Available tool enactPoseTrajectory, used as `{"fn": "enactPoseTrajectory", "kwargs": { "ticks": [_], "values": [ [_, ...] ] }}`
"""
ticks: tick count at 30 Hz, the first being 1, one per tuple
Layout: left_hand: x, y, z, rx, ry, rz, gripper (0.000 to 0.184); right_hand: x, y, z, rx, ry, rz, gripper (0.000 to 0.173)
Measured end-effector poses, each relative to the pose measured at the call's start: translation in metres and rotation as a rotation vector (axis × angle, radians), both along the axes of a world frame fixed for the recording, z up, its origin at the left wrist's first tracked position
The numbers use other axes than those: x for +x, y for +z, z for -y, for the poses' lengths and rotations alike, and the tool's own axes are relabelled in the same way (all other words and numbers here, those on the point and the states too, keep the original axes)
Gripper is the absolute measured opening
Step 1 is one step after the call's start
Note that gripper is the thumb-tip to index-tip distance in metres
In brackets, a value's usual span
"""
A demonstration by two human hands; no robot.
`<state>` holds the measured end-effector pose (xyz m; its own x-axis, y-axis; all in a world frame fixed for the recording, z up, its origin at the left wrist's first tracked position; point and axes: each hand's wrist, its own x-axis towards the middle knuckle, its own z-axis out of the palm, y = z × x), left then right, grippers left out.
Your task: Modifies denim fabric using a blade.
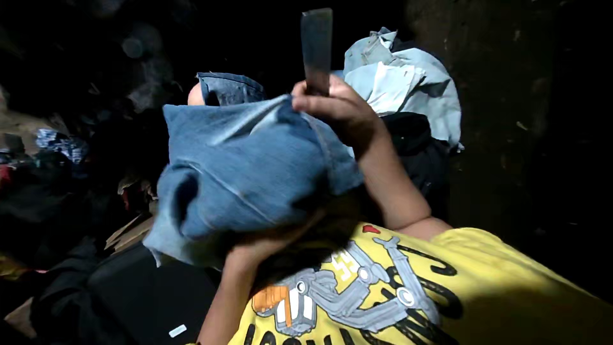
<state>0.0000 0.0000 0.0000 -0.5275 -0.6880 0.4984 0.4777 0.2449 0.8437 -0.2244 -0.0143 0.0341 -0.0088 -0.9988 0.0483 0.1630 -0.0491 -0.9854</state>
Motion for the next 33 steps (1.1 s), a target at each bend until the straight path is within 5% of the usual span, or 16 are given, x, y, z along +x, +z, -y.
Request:
{"fn": "enactPoseTrajectory", "kwargs": {
  "ticks": [1,2,4,6,9,15,22,33],
  "values": [
    [0.006,0.039,0.012,0.243,0.01,0.33,0.012,0.003,-0.004,0.011,0.021,-0.095,-0.086,0.016],
    [0.004,0.052,0.023,0.414,0.05,0.43,0.014,0.006,-0.01,0.023,0.035,-0.176,-0.207,0.014],
    [-0.006,0.038,0.037,0.651,0.193,0.348,0.023,0.013,-0.021,0.04,0.105,-0.299,-0.479,0.019],
    [-0.011,0.03,0.044,0.761,0.249,0.299,0.022,0.019,-0.02,0.042,0.099,-0.397,-0.614,0.04],
    [-0.011,0.03,0.042,0.792,0.259,0.261,0.027,0.026,0.0,0.015,-0.022,-0.52,-0.649,0.051],
    [-0.018,0.03,0.043,0.792,0.318,0.245,0.025,0.06,0.007,-0.047,-0.094,-0.269,-0.764,0.055],
    [-0.023,0.033,0.041,0.815,0.306,0.195,0.029,0.069,-0.008,-0.054,-0.066,-0.331,-0.905,0.055],
    [-0.02,0.032,0.04,0.803,0.244,0.379,0.029,0.07,-0.037,-0.047,-0.133,-0.486,-0.79,0.046]
  ]
}}
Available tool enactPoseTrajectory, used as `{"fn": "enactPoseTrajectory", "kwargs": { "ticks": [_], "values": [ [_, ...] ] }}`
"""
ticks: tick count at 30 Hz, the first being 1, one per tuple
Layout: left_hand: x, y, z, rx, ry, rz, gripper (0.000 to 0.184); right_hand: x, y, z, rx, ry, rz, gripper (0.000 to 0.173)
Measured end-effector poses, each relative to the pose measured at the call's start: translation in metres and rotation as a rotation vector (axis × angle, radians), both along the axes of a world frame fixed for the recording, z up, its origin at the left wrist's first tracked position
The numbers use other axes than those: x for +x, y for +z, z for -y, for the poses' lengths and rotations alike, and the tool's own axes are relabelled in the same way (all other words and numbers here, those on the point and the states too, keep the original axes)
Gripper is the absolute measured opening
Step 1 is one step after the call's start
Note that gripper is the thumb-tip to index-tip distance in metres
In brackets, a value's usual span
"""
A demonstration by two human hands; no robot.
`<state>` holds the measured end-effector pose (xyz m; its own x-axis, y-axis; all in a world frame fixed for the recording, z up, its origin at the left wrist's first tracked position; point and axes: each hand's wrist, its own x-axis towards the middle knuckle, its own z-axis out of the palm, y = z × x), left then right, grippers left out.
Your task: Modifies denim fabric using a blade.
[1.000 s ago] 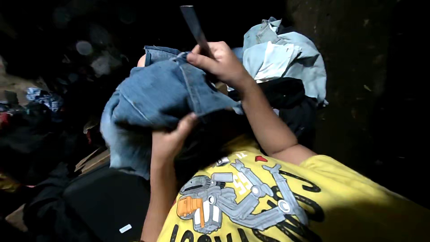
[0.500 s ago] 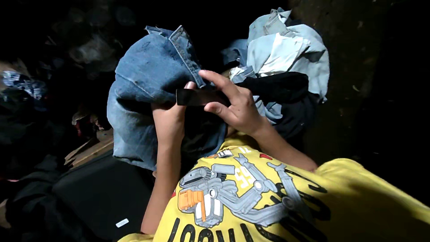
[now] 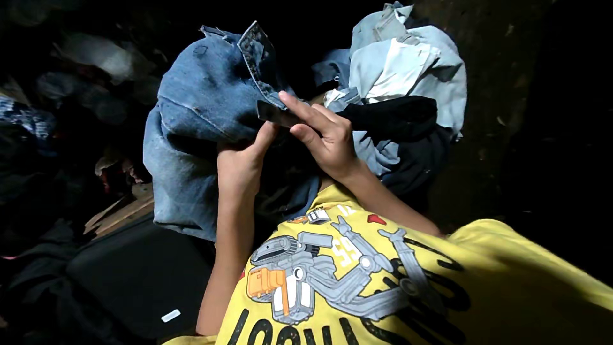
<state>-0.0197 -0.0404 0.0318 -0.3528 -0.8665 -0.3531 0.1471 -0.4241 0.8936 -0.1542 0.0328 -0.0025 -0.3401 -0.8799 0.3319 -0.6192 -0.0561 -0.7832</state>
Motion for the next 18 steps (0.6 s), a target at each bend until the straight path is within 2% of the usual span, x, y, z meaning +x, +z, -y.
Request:
{"fn": "enactPoseTrajectory", "kwargs": {
  "ticks": [2,5,7,9,12,13,18],
  "values": [
    [-0.002,-0.002,-0.001,0.003,0.017,-0.003,0.032,0.001,0.002,0.001,0.012,0.051,0.254,0.044],
    [-0.002,-0.003,-0.001,0.008,0.03,-0.016,0.033,0.001,0.015,0.004,0.134,0.119,0.884,0.034],
    [-0.002,-0.003,-0.001,0.006,0.023,-0.009,0.033,-0.007,0.02,0.005,0.248,0.175,1.094,0.032],
    [-0.002,-0.003,0.001,-0.003,0.016,-0.021,0.033,-0.01,0.018,0.006,0.2,0.197,0.987,0.032],
    [-0.002,-0.002,0.0,0.003,0.035,-0.043,0.03,-0.011,0.012,0.004,0.118,0.168,0.414,0.044],
    [-0.002,-0.001,-0.001,0.004,0.038,-0.041,0.03,-0.01,0.012,0.005,0.105,0.151,0.294,0.048],
    [0.003,-0.001,-0.001,0.023,-0.004,-0.034,0.036,-0.007,0.016,0.013,0.051,0.106,0.046,0.058]
  ]
}}
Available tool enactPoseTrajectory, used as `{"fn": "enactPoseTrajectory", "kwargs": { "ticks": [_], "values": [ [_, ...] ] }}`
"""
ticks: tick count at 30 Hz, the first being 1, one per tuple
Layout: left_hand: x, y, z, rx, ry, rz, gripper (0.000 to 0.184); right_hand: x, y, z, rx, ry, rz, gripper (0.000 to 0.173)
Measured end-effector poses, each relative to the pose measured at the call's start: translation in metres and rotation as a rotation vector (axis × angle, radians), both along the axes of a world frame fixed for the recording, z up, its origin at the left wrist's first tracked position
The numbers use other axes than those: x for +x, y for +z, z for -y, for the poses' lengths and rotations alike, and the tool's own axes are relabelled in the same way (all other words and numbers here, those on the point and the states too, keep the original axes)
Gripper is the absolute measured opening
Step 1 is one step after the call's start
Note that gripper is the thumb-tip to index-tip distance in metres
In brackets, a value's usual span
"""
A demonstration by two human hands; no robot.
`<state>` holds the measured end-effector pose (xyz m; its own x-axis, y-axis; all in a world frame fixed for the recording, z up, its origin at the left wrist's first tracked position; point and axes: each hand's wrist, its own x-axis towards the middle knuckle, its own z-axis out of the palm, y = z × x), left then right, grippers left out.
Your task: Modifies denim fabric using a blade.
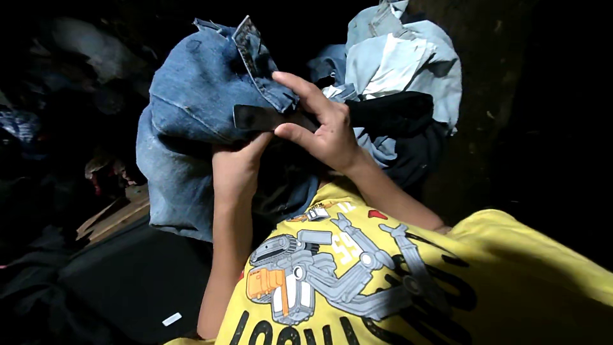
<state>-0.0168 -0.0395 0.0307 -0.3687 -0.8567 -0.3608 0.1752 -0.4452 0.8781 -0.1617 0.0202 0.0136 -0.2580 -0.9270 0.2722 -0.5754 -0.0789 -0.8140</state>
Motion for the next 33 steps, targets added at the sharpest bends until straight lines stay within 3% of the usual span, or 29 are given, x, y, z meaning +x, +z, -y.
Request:
{"fn": "enactPoseTrajectory", "kwargs": {
  "ticks": [4,9,13,17,24,26,30,33],
  "values": [
    [0.004,-0.001,0.001,-0.016,-0.006,-0.005,0.029,-0.006,-0.014,-0.018,-0.016,-0.049,-0.082,0.058],
    [0.003,-0.002,0.001,0.033,0.023,-0.016,0.037,0.004,-0.007,0.0,0.002,-0.01,0.03,0.06],
    [0.012,-0.004,0.001,0.007,-0.018,-0.009,0.028,-0.004,-0.015,-0.017,0.044,-0.031,0.003,0.062],
    [0.012,-0.003,-0.001,0.045,-0.029,0.009,0.033,0.005,-0.009,0.003,-0.034,0.019,0.011,0.055],
    [0.015,-0.002,0.007,0.057,-0.081,-0.021,0.022,-0.003,-0.021,-0.009,-0.042,-0.017,-0.056,0.045],
    [0.019,-0.002,0.007,0.043,-0.102,-0.022,0.027,-0.001,-0.017,-0.01,0.007,0.035,0.176,0.043],
    [0.019,-0.002,0.012,0.011,-0.145,0.01,0.03,-0.016,0.002,-0.011,0.288,0.218,0.926,0.032],
    [0.016,-0.001,0.011,-0.025,-0.153,0.038,0.03,-0.022,0.007,-0.01,0.342,0.254,1.031,0.032]
  ]
}}
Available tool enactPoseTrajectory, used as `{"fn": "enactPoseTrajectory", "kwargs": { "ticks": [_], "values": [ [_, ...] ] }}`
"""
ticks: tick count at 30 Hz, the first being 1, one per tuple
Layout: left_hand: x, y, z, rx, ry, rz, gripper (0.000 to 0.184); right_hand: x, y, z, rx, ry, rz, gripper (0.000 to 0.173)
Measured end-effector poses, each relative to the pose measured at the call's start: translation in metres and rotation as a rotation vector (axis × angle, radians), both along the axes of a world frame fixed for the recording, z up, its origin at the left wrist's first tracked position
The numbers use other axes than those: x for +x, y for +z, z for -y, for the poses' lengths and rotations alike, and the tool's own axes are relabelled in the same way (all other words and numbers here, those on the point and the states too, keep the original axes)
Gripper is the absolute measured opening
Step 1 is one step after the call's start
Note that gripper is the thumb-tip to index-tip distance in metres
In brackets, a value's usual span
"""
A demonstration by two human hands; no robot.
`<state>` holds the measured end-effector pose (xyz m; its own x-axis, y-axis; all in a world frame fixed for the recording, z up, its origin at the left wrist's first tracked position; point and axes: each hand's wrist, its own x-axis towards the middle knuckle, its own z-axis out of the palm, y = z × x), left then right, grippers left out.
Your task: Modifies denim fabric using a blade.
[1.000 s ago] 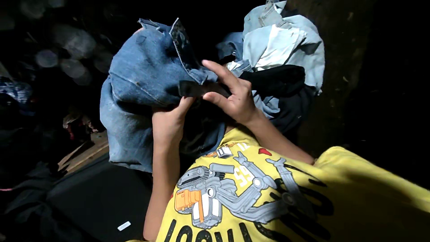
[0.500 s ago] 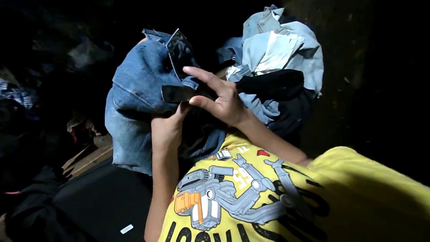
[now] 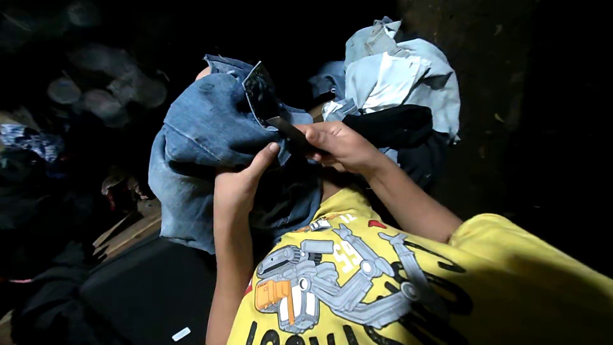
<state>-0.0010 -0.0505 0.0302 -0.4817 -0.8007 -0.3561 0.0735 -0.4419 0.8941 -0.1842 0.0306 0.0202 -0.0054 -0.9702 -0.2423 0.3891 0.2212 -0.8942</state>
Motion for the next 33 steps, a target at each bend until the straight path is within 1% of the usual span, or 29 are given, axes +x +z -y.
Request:
{"fn": "enactPoseTrajectory", "kwargs": {
  "ticks": [2,3,5,7,8,10,13,17,19,20,21,23,24,25,27,28,29,30,31,33],
  "values": [
    [-0.003,0.002,-0.002,-0.03,0.02,0.007,0.029,0.0,0.002,-0.003,-0.07,-0.019,-0.179,0.036],
    [-0.006,0.003,-0.004,-0.054,0.041,0.008,0.03,0.002,0.005,-0.004,-0.096,-0.048,-0.312,0.037],
    [-0.011,0.003,-0.008,-0.088,0.1,0.015,0.039,0.005,0.007,-0.009,-0.133,-0.091,-0.621,0.038],
    [-0.014,0.003,-0.008,-0.068,0.145,0.029,0.044,0.008,0.007,-0.011,-0.14,-0.117,-0.893,0.04],
    [-0.014,0.003,-0.008,-0.048,0.149,0.022,0.042,0.009,0.005,-0.012,-0.157,-0.122,-0.994,0.041],
    [-0.015,0.005,-0.007,-0.013,0.145,-0.005,0.038,0.014,-0.002,-0.01,-0.217,-0.178,-1.108,0.044],
    [-0.016,0.006,-0.01,0.023,0.151,0.016,0.037,0.024,-0.005,-0.002,-0.249,-0.23,-1.14,0.051],
    [-0.014,0.004,-0.009,0.041,0.159,0.02,0.036,0.031,-0.011,0.008,-0.329,-0.314,-1.134,0.052],
    [-0.01,0.002,-0.008,0.032,0.15,-0.025,0.032,0.023,-0.021,0.004,-0.36,-0.375,-1.173,0.048],
    [-0.006,0.002,-0.008,0.03,0.129,-0.033,0.031,0.016,-0.027,0.0,-0.332,-0.408,-1.182,0.045],
    [-0.003,0.002,-0.009,0.032,0.107,-0.032,0.032,0.005,-0.03,-0.002,-0.288,-0.44,-1.174,0.042],
    [-0.004,-0.001,-0.012,0.026,0.065,-0.014,0.032,-0.017,-0.026,0.005,-0.259,-0.49,-1.107,0.043],
    [-0.006,-0.001,-0.013,0.036,0.062,-0.016,0.033,-0.018,-0.017,0.011,-0.251,-0.475,-1.031,0.046],
    [-0.007,0.0,-0.013,0.052,0.073,-0.025,0.034,-0.014,-0.01,0.014,-0.246,-0.449,-0.905,0.051],
    [-0.012,0.003,-0.009,0.074,0.115,-0.045,0.035,-0.005,-0.004,0.02,-0.212,-0.397,-0.68,0.074],
    [-0.014,0.003,-0.006,0.077,0.133,-0.058,0.035,-0.003,-0.005,0.022,-0.205,-0.388,-0.648,0.083],
    [-0.015,0.004,-0.005,0.079,0.146,-0.064,0.033,-0.001,-0.007,0.021,-0.217,-0.379,-0.674,0.083],
    [-0.016,0.004,-0.006,0.077,0.154,-0.064,0.032,0.001,-0.008,0.019,-0.251,-0.358,-0.73,0.077],
    [-0.016,0.004,-0.007,0.064,0.157,-0.058,0.031,0.004,-0.009,0.018,-0.303,-0.347,-0.793,0.067],
    [-0.017,0.003,-0.009,0.022,0.155,-0.048,0.032,0.007,-0.01,0.022,-0.437,-0.352,-0.881,0.038]
  ]
}}
